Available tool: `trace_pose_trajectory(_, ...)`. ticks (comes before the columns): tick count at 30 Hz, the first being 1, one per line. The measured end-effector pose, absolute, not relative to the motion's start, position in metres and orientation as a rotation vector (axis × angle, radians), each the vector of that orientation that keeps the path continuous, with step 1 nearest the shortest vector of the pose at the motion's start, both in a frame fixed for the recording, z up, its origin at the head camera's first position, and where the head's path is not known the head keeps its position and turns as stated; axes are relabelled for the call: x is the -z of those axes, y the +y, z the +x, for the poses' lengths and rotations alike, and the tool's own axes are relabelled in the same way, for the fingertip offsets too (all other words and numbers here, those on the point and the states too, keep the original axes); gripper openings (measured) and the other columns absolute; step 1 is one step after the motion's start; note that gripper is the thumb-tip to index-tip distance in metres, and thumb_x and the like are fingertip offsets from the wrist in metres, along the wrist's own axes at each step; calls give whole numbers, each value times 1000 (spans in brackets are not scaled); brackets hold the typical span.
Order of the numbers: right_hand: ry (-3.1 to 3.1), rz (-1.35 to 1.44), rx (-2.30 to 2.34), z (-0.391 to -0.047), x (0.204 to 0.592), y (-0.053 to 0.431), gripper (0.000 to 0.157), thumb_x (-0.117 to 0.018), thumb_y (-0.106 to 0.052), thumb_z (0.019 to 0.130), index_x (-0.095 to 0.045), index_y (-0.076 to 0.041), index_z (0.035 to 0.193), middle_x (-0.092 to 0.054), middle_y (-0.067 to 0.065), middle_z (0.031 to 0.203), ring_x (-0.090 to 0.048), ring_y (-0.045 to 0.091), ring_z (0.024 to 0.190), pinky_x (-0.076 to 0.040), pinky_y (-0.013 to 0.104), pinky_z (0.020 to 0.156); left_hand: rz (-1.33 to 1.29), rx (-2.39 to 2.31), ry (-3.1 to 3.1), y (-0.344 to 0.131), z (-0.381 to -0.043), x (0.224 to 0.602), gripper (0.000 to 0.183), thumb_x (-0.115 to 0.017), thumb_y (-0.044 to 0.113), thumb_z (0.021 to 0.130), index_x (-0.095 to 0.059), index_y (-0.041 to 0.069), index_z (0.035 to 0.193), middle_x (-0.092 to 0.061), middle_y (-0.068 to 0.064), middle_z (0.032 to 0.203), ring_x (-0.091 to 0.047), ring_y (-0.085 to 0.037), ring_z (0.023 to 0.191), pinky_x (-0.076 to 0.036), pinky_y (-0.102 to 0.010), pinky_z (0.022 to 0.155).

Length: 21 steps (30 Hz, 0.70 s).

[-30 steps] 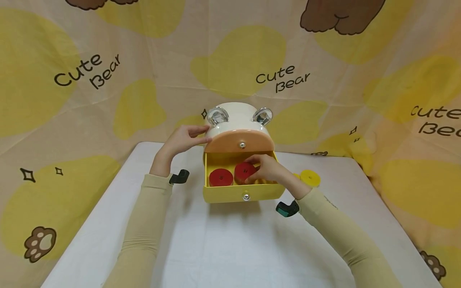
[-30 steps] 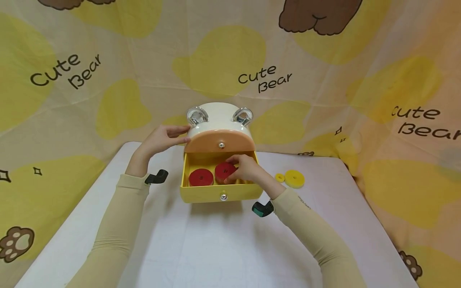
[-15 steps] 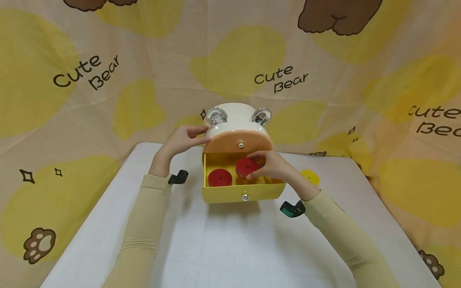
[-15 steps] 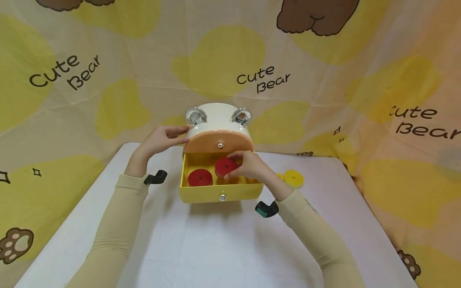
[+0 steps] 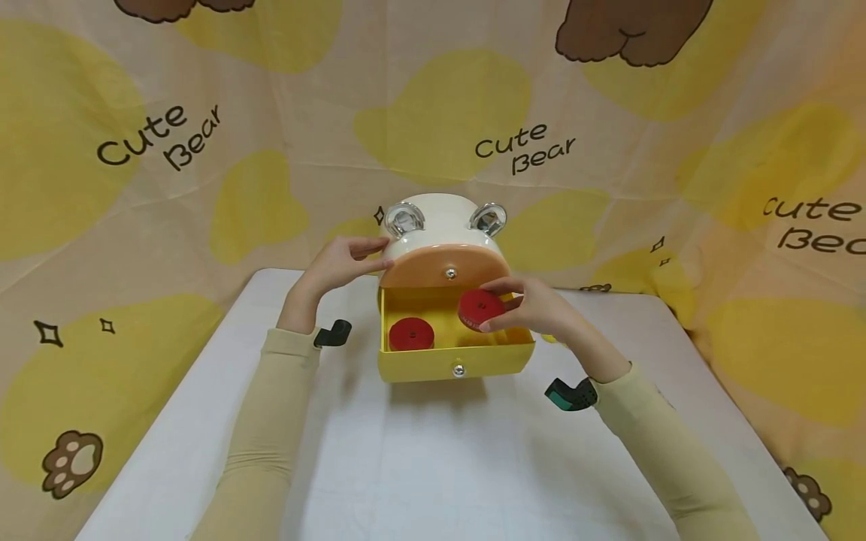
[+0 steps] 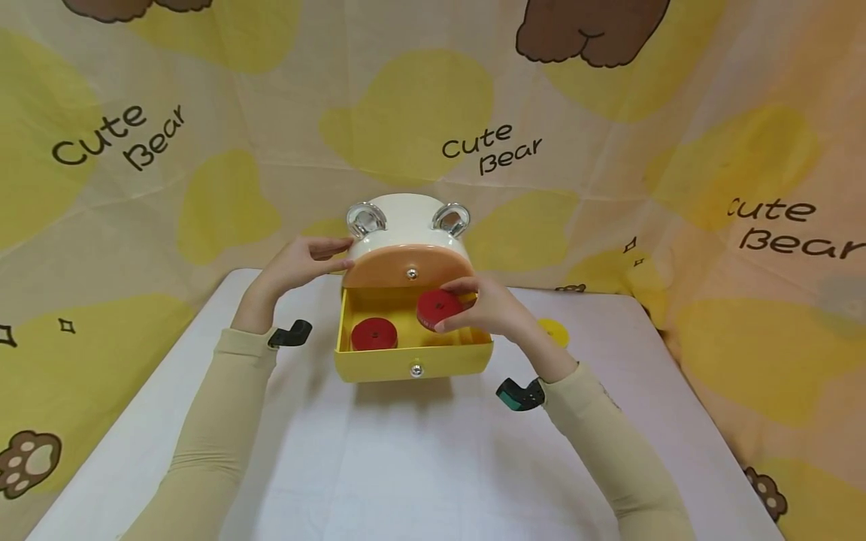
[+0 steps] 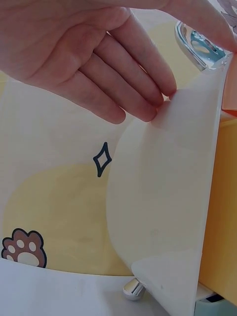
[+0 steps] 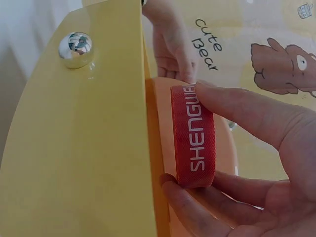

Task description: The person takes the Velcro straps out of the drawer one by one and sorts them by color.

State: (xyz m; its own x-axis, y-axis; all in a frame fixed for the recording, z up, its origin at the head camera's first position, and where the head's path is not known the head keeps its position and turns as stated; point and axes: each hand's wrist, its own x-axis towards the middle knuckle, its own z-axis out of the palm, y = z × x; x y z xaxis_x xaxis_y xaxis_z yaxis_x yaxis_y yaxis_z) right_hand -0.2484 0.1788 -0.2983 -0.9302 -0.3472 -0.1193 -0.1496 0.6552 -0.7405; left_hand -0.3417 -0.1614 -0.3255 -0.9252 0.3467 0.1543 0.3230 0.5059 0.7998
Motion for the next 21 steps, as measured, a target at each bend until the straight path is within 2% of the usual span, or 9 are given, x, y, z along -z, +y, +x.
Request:
trace_pose_trajectory(7, 2606, -386, 1192, -243, 293, 195, 69, -83, -36, 70, -56, -17, 130, -57, 8, 131, -61, 29, 108, -55, 37, 85, 593, -1410, 2707, -162, -341, 324, 72, -73, 58, 73, -57, 23, 134, -55, 0, 137, -52, -22, 127, -44, -44, 103)
trace_pose_trajectory(14, 2615, -345, 1246, -240, 294, 210, 65, -84, -36, 70, -58, -21, 128, -58, 6, 128, -60, 29, 108, -56, 37, 84, 588, -1414, 2707, -162, -341, 324, 72, -73, 58, 73, -57, 23, 133, -55, 0, 137, -52, -21, 127, -45, -43, 103)
trace_pose_trajectory(21, 2646, -274, 1248, -236, 293, 227, 67, -82, -38, 71, -56, -20, 131, -56, 7, 130, -58, 31, 110, -56, 36, 82, 600, -1423, 2711, -161, -340, 325, 71, -74, 57, 73, -57, 22, 133, -56, -1, 136, -52, -21, 127, -44, -44, 103)
